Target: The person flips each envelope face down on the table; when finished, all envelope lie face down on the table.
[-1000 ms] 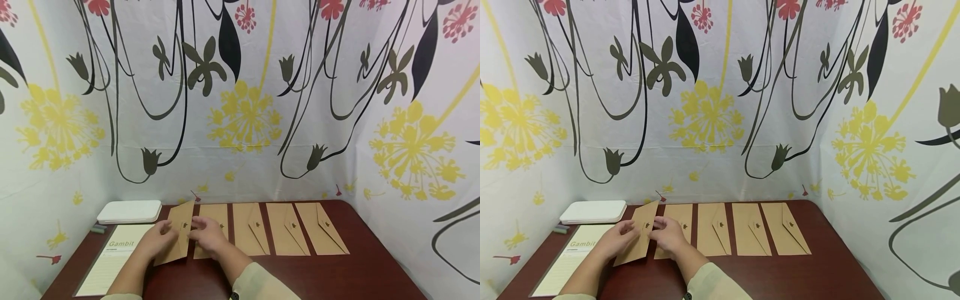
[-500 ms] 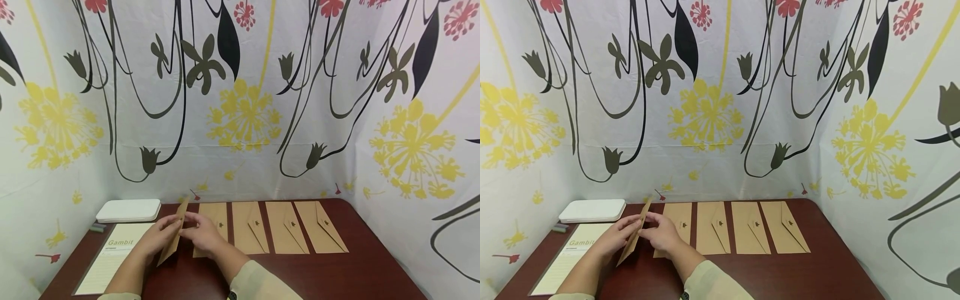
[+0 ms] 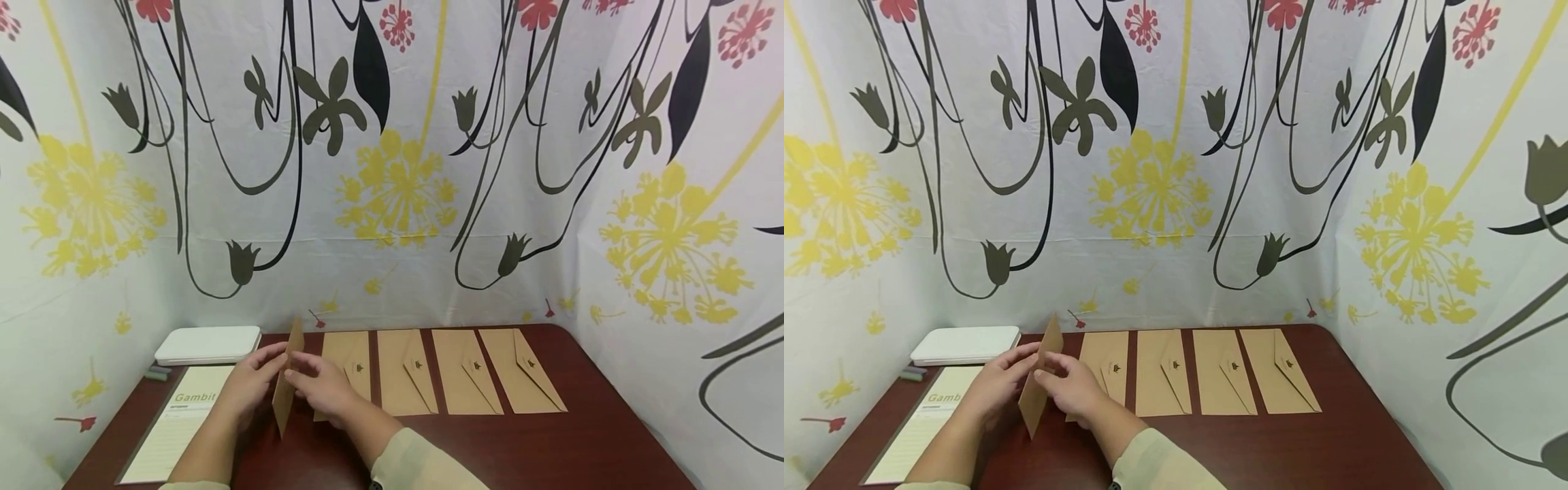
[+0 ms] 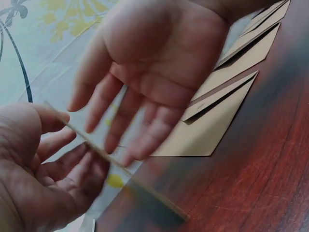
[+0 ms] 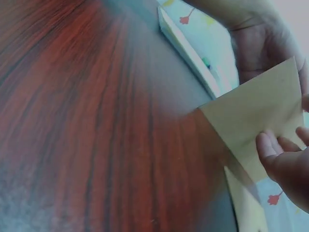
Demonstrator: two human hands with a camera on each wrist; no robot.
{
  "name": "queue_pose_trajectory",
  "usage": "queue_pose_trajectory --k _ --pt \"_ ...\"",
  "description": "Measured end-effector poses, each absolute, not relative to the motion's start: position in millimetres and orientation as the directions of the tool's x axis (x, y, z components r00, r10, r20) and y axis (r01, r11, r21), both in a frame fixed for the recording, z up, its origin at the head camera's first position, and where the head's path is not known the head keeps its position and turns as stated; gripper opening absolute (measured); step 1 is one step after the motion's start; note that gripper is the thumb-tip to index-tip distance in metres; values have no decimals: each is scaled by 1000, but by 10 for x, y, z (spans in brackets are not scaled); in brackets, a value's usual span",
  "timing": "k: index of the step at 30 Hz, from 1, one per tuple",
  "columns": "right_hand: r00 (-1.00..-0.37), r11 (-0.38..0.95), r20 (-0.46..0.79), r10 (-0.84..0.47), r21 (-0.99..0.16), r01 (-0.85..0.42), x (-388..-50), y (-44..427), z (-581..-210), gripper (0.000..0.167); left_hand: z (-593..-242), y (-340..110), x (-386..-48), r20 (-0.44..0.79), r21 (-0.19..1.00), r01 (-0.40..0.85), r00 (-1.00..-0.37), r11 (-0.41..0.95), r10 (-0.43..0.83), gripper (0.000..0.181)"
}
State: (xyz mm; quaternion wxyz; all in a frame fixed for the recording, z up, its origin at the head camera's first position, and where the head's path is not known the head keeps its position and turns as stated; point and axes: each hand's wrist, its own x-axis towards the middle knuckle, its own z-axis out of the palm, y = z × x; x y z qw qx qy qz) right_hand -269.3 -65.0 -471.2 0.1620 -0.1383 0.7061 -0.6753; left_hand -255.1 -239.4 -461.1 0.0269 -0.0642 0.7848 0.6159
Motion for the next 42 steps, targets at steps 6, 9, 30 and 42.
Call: queue_pose_trajectory --k 6,9,30,42 --pt "-910 91 -125 -395 -991 96 -2727 -626 -4850 57 -4606 -2422 -2537 -73 966 -112 -983 231 -171 53" --pt "-911 93 -144 -386 -989 117 -2760 -597 -4890 61 -4651 -2472 -2549 -59 956 -122 -971 266 -233 52" --pt "-905 84 -151 -399 -988 128 -2880 -488 -4857 66 -4891 -2603 -2666 -36 772 -89 -995 629 -96 61" --pt "-911 70 -132 -390 -991 114 -2931 -449 -4839 66 -4897 -2526 -2660 -10 749 -75 -995 658 -102 60"
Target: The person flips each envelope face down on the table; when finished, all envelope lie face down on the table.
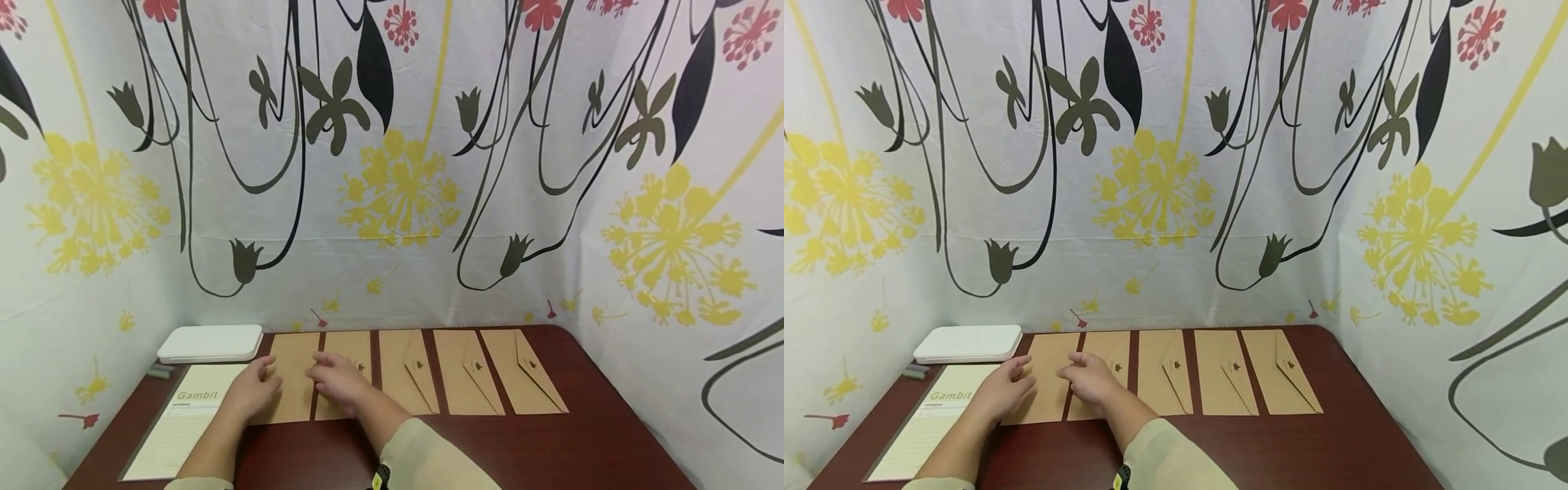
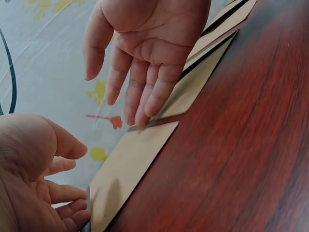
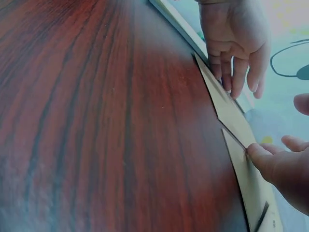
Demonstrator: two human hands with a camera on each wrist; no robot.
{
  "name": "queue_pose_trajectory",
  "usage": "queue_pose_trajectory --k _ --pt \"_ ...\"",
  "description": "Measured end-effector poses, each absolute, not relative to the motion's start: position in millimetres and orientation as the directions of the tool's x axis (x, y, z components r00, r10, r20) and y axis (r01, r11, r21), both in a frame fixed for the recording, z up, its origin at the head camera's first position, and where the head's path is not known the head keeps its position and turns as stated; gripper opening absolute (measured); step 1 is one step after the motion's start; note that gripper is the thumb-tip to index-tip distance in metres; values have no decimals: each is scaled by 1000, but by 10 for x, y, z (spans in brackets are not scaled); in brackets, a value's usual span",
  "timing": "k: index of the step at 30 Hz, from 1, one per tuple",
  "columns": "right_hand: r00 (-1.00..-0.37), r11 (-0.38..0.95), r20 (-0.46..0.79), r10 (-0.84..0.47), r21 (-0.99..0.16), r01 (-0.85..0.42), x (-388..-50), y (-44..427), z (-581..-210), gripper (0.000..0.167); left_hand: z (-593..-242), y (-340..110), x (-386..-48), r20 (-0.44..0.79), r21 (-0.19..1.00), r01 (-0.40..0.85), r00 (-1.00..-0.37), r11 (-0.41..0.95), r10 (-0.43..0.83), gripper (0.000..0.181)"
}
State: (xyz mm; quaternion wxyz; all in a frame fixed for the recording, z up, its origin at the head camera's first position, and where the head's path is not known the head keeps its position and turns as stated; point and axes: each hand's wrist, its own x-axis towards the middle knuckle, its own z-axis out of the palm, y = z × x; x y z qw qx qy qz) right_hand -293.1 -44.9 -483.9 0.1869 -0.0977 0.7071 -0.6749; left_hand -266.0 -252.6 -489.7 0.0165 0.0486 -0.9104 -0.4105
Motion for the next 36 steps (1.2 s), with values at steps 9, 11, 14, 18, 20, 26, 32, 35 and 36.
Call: queue_pose_trajectory --k 9,11,14,18,20,26,32,35,36 --pt "-926 -7 -94 -366 -995 104 -2996 -89 -4816 61 -4840 -2228 -2661 3 862 -84 -985 500 -170 56" --pt "-928 -11 -84 -362 -995 95 -3006 21 -4791 59 -4822 -2115 -2682 1 882 -78 -986 465 -167 56" --pt "-933 -9 -72 -353 -997 80 -3028 172 -4761 59 -4802 -1932 -2732 -2 909 -65 -989 413 -150 56" --pt "-937 -4 -61 -345 -998 66 -3067 346 -4773 62 -4795 -1721 -2781 15 932 -36 -990 359 -138 52" --pt "-936 -9 -56 -348 -998 63 -3085 423 -4789 64 -4793 -1632 -2785 24 936 -25 -991 351 -135 51" --pt "-935 -1 -46 -353 -999 49 -3101 572 -4810 68 -4784 -1467 -2756 3 956 -33 -993 293 -122 51" --pt "-927 -15 -79 -366 -996 91 -3089 618 -4832 68 -4825 -1498 -2710 -19 946 -55 -993 319 -114 55" --pt "-925 -26 -105 -364 -992 122 -3087 623 -4857 67 -4849 -1515 -2707 -23 940 -56 -995 337 -102 55" --pt "-926 -27 -112 -361 -991 131 -3086 625 -4867 67 -4856 -1516 -2710 -23 938 -55 -995 342 -97 55"
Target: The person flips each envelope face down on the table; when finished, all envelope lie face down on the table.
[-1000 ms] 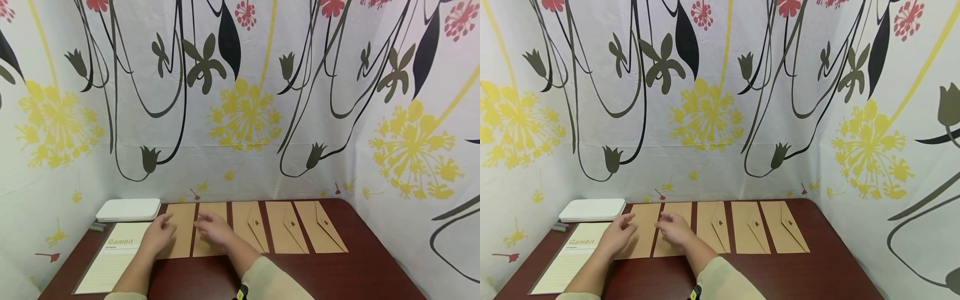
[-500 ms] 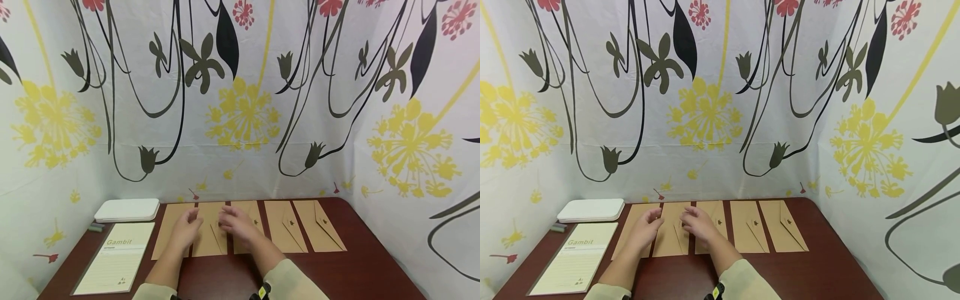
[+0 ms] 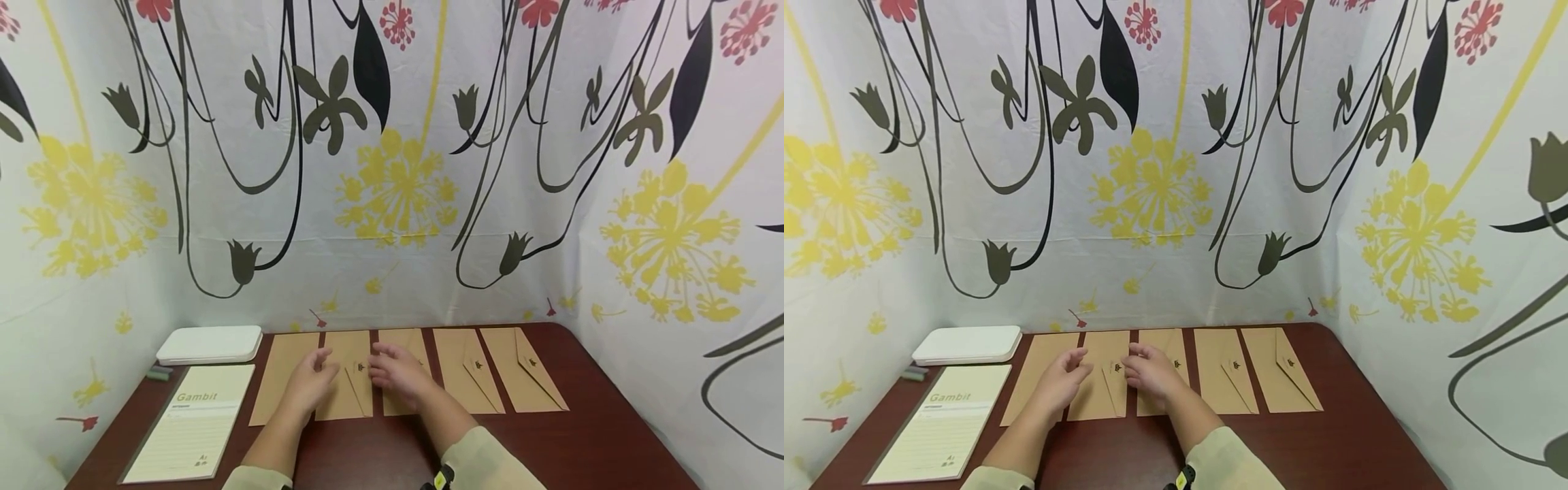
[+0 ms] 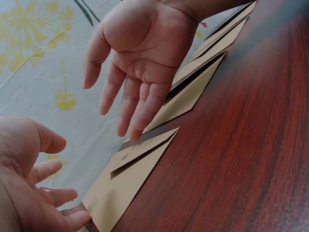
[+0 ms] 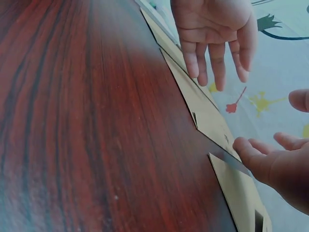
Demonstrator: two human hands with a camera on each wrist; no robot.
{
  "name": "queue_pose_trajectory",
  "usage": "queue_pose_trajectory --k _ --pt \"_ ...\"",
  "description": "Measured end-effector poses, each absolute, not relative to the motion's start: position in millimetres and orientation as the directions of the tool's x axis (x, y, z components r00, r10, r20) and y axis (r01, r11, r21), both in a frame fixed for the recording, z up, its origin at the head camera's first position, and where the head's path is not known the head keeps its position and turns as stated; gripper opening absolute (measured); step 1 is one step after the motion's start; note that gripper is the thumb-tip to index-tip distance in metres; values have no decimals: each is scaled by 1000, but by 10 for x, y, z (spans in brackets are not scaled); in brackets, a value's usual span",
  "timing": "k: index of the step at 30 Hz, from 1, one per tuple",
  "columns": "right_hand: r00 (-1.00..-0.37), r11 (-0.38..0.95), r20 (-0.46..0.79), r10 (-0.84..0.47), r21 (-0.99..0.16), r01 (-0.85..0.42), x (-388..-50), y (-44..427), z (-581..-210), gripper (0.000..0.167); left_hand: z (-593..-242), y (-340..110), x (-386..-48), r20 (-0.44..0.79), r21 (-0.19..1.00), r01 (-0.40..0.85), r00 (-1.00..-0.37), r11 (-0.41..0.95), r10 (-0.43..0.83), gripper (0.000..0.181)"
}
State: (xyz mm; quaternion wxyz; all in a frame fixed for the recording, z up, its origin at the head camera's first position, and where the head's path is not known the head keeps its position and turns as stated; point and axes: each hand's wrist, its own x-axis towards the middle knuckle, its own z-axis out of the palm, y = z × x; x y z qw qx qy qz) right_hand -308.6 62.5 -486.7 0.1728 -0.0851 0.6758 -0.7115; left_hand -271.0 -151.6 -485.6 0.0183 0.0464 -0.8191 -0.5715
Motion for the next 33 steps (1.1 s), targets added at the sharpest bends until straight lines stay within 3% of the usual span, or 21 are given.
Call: queue_pose_trajectory --k 17,25,33 --pt "-941 -43 -130 -313 -988 151 -3062 653 -4953 61 -4912 -1473 -2718 -16 917 -49 -996 396 -87 50" --pt "-971 -32 -114 -212 -992 123 -3066 581 -4917 54 -4938 -1492 -2714 -13 917 -48 -996 395 -92 49" --pt "-974 11 -74 -214 -997 73 -3040 573 -4911 51 -4967 -1458 -2734 10 920 -23 -997 391 -82 52"
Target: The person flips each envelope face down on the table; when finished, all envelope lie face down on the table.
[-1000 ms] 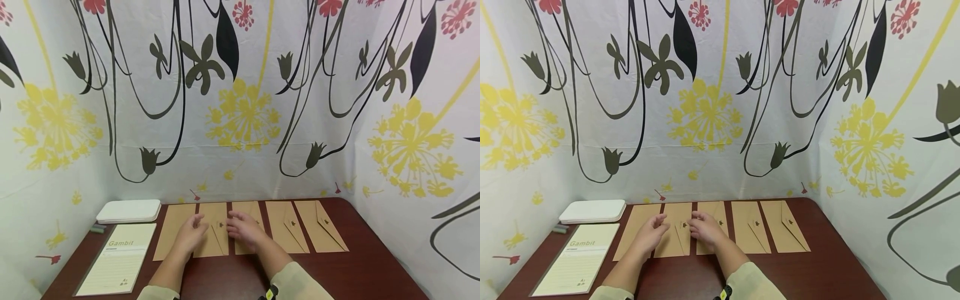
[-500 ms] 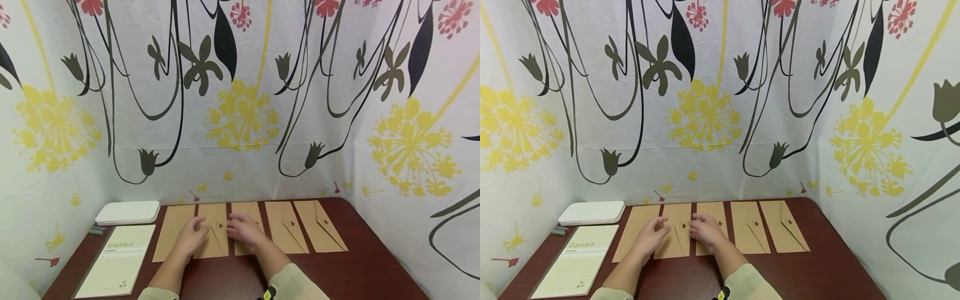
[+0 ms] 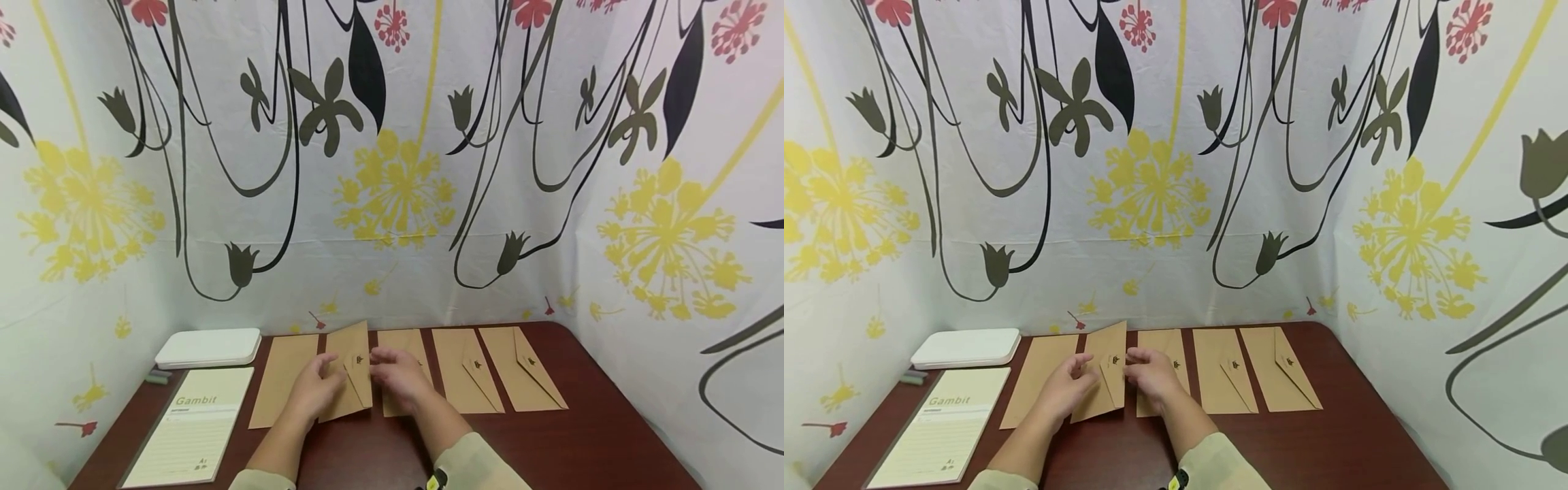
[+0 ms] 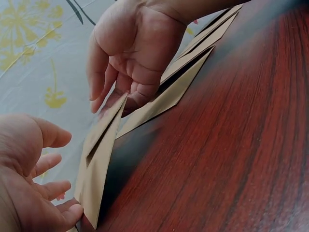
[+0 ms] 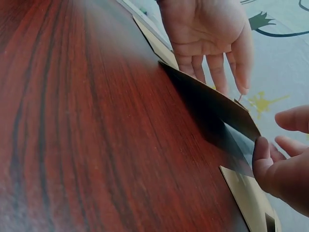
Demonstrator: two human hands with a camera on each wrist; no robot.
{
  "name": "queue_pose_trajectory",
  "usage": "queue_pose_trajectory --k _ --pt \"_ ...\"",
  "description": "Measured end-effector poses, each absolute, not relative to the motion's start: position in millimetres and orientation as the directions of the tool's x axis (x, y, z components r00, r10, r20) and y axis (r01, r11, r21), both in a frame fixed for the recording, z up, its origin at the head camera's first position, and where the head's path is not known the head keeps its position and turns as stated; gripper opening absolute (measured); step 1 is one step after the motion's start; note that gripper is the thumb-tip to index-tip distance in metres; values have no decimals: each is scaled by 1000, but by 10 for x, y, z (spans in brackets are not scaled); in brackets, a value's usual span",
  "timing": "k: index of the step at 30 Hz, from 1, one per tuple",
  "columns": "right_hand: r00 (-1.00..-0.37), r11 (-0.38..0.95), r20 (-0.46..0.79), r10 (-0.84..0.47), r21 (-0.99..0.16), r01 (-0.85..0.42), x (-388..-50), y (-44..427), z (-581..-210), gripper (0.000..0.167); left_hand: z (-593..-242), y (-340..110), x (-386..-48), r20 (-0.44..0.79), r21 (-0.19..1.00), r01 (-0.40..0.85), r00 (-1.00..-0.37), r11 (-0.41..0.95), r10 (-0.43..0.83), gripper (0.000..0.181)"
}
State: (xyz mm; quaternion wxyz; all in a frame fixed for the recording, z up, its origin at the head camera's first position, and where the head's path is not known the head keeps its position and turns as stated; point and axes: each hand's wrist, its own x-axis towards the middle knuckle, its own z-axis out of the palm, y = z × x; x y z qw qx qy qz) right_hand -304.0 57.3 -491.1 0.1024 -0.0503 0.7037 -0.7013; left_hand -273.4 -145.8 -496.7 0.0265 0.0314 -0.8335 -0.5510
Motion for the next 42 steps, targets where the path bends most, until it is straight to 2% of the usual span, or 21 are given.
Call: queue_pose_trajectory --k 9,18,25,33,42 --pt "-970 42 -50 -237 -998 41 -3034 554 -4925 50 -4960 -1381 -2730 -4 940 -18 -999 341 -41 52" --pt "-944 -23 -19 -329 -999 28 -2955 466 -4841 55 -4890 -1378 -2691 -19 957 -23 -1000 289 -19 52" --pt "-919 -110 -19 -393 -992 68 -2888 407 -4813 62 -4848 -1387 -2669 -40 964 -38 -999 264 2 62" --pt "-901 -126 -9 -434 -990 70 -2861 374 -4806 63 -4835 -1382 -2680 -39 988 -39 -999 151 -5 56" --pt "-896 -100 -39 -442 -991 93 -2854 355 -4858 47 -4764 -1411 -2697 -22 994 -33 -995 105 -101 44"
